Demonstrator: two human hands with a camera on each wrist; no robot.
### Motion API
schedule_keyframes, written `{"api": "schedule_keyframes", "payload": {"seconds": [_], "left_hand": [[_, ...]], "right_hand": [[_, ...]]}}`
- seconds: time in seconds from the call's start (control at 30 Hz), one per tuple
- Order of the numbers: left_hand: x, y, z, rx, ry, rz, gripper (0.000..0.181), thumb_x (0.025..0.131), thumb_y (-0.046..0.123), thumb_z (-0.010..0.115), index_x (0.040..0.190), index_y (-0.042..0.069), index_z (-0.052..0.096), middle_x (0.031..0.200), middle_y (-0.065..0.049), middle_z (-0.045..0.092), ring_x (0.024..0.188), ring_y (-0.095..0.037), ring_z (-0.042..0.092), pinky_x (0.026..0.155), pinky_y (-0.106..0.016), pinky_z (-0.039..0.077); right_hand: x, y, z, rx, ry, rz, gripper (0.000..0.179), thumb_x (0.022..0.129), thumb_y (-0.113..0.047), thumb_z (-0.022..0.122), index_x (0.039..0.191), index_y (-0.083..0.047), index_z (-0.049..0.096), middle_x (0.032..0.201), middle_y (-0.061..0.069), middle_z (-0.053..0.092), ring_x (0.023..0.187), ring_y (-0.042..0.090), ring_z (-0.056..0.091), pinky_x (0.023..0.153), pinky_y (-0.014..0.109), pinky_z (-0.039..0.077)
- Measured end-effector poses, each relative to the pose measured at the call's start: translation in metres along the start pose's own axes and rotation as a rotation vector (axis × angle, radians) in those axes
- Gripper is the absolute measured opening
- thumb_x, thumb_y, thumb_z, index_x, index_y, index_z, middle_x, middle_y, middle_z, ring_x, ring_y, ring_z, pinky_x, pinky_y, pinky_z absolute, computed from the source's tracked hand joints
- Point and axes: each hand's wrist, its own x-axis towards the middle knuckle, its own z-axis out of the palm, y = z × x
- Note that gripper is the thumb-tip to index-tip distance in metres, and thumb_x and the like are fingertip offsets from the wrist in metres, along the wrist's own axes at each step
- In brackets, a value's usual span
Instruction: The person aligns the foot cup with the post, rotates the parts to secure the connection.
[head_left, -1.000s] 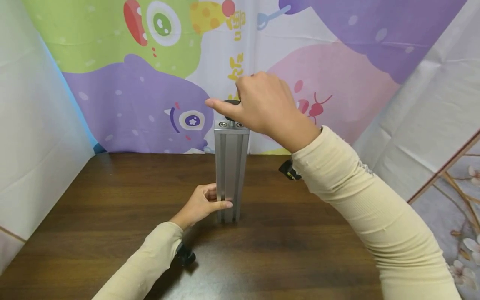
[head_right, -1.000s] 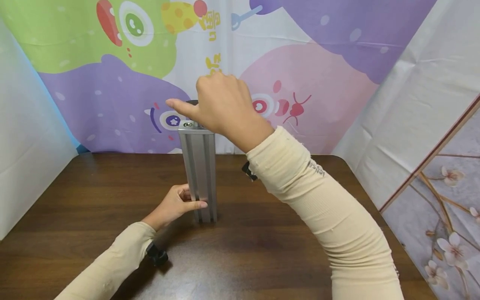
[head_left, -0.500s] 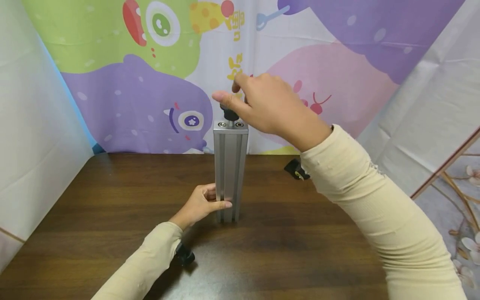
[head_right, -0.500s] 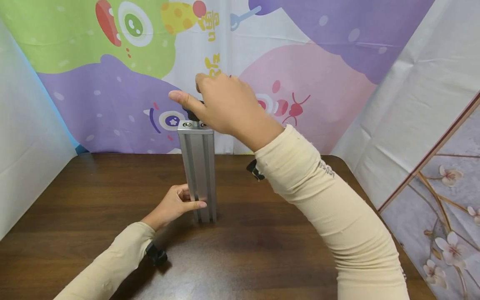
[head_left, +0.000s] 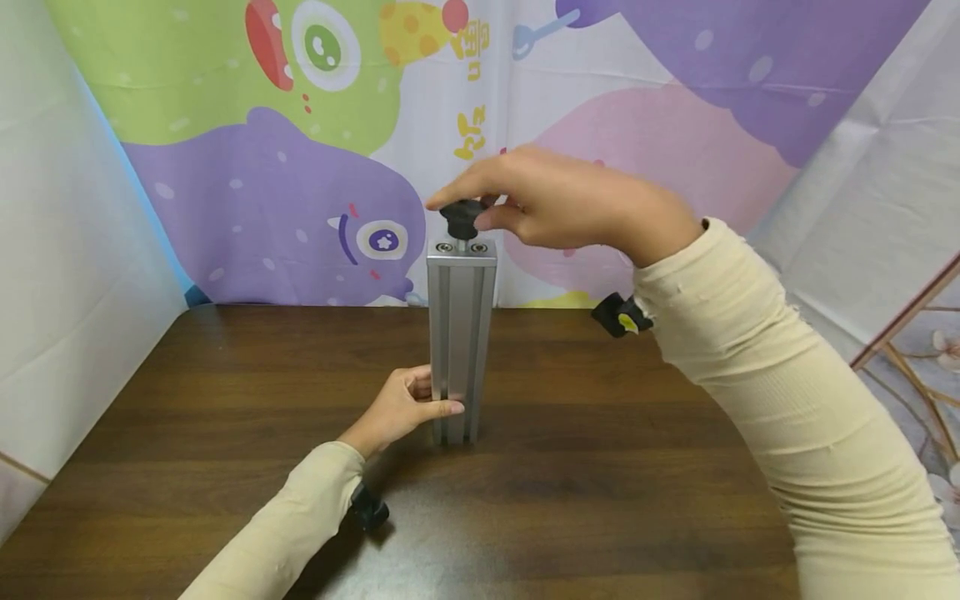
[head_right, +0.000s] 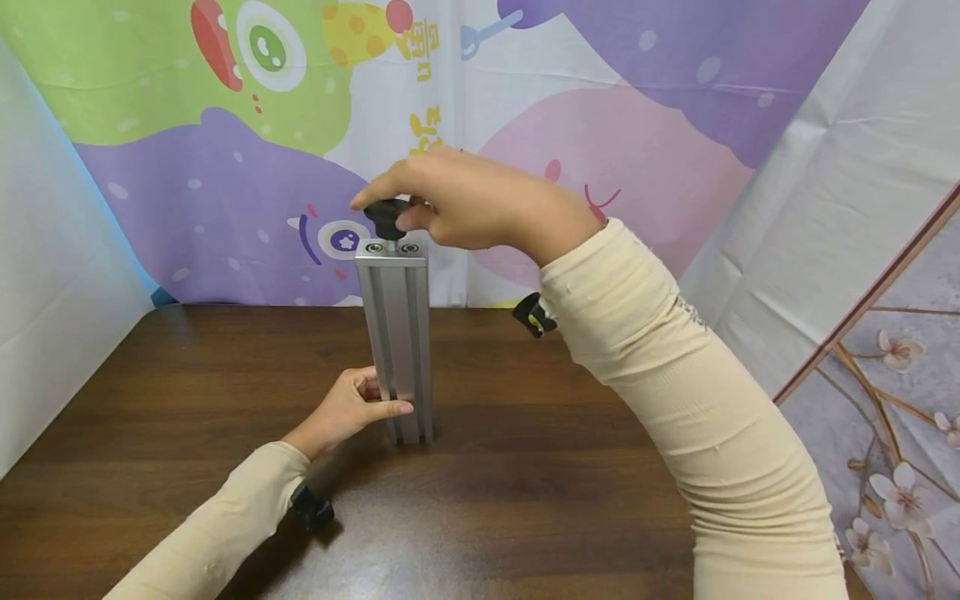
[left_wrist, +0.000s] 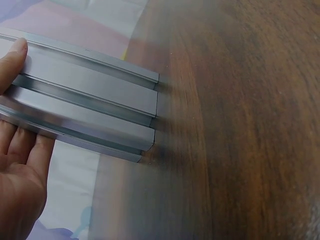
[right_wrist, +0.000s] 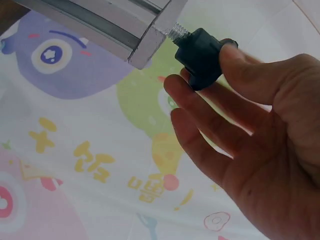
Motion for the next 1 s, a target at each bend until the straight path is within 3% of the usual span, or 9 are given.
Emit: {"api": "schedule_keyframes", "payload": {"seconds": [0.1, 0.2, 0.3, 0.4, 0.67, 0.87, 0.93, 1.0], "left_hand": [[0.000, 0.000, 0.000, 0.001, -0.001, -0.004, 0.046, 0.078, 0.009, 0.079, 0.119, -0.003, 0.062, 0.104, -0.015, 0.071, 0.096, -0.018, 0.069, 0.084, -0.030, 0.055], [0.000, -0.001, -0.001, 0.000, 0.000, -0.007, 0.046, 0.078, 0.009, 0.079, 0.119, -0.002, 0.062, 0.104, -0.015, 0.071, 0.096, -0.019, 0.069, 0.084, -0.030, 0.055], [0.001, -0.002, -0.001, -0.012, -0.001, -0.001, 0.046, 0.079, 0.008, 0.079, 0.120, -0.003, 0.062, 0.104, -0.016, 0.071, 0.097, -0.019, 0.069, 0.084, -0.031, 0.055], [0.001, -0.003, -0.001, -0.026, -0.002, 0.008, 0.047, 0.078, 0.006, 0.078, 0.121, -0.004, 0.061, 0.105, -0.017, 0.071, 0.097, -0.019, 0.069, 0.084, -0.031, 0.055], [0.001, -0.002, 0.000, -0.028, 0.000, 0.004, 0.047, 0.078, 0.006, 0.079, 0.121, -0.003, 0.061, 0.105, -0.017, 0.071, 0.097, -0.019, 0.069, 0.084, -0.031, 0.055], [0.001, -0.002, 0.000, -0.033, -0.001, -0.001, 0.046, 0.078, 0.006, 0.078, 0.121, -0.003, 0.061, 0.105, -0.017, 0.071, 0.097, -0.019, 0.069, 0.084, -0.031, 0.055], [0.001, -0.001, 0.000, -0.036, 0.000, 0.000, 0.046, 0.078, 0.005, 0.078, 0.120, -0.004, 0.061, 0.105, -0.017, 0.071, 0.097, -0.019, 0.069, 0.084, -0.031, 0.055], [0.001, -0.001, -0.001, -0.036, 0.002, 0.000, 0.047, 0.078, 0.005, 0.078, 0.121, -0.004, 0.061, 0.105, -0.017, 0.071, 0.097, -0.019, 0.069, 0.084, -0.031, 0.055]], "right_hand": [[0.004, -0.003, 0.002, -0.049, 0.060, 0.106, 0.032, 0.095, -0.021, 0.062, 0.122, -0.004, 0.064, 0.108, 0.009, 0.069, 0.091, 0.019, 0.063, 0.083, 0.032, 0.049], [0.009, -0.009, 0.010, -0.148, 0.149, 0.265, 0.044, 0.090, -0.048, 0.062, 0.098, -0.005, 0.069, 0.082, 0.007, 0.066, 0.074, 0.019, 0.059, 0.069, 0.031, 0.047], [0.014, -0.016, 0.020, -0.273, 0.248, 0.411, 0.059, 0.085, -0.066, 0.055, 0.074, -0.009, 0.058, 0.066, 0.003, 0.054, 0.063, 0.020, 0.052, 0.056, 0.032, 0.042], [0.017, -0.019, 0.028, -0.361, 0.324, 0.491, 0.066, 0.083, -0.074, 0.048, 0.066, -0.011, 0.048, 0.060, 0.002, 0.046, 0.057, 0.021, 0.049, 0.050, 0.032, 0.041], [0.019, -0.022, 0.031, -0.403, 0.352, 0.546, 0.067, 0.084, -0.076, 0.044, 0.065, -0.012, 0.047, 0.061, 0.003, 0.044, 0.057, 0.023, 0.049, 0.048, 0.034, 0.042], [0.015, -0.025, 0.028, -0.345, 0.300, 0.558, 0.071, 0.085, -0.077, 0.037, 0.059, -0.011, 0.045, 0.055, 0.000, 0.038, 0.052, 0.018, 0.043, 0.045, 0.030, 0.037], [0.013, -0.026, 0.023, -0.271, 0.252, 0.543, 0.070, 0.088, -0.074, 0.038, 0.066, -0.010, 0.058, 0.059, 0.000, 0.048, 0.056, 0.018, 0.049, 0.051, 0.032, 0.042], [0.009, -0.026, 0.015, -0.194, 0.175, 0.494, 0.065, 0.093, -0.065, 0.039, 0.091, -0.007, 0.069, 0.076, 0.002, 0.064, 0.069, 0.019, 0.059, 0.065, 0.035, 0.049]]}}
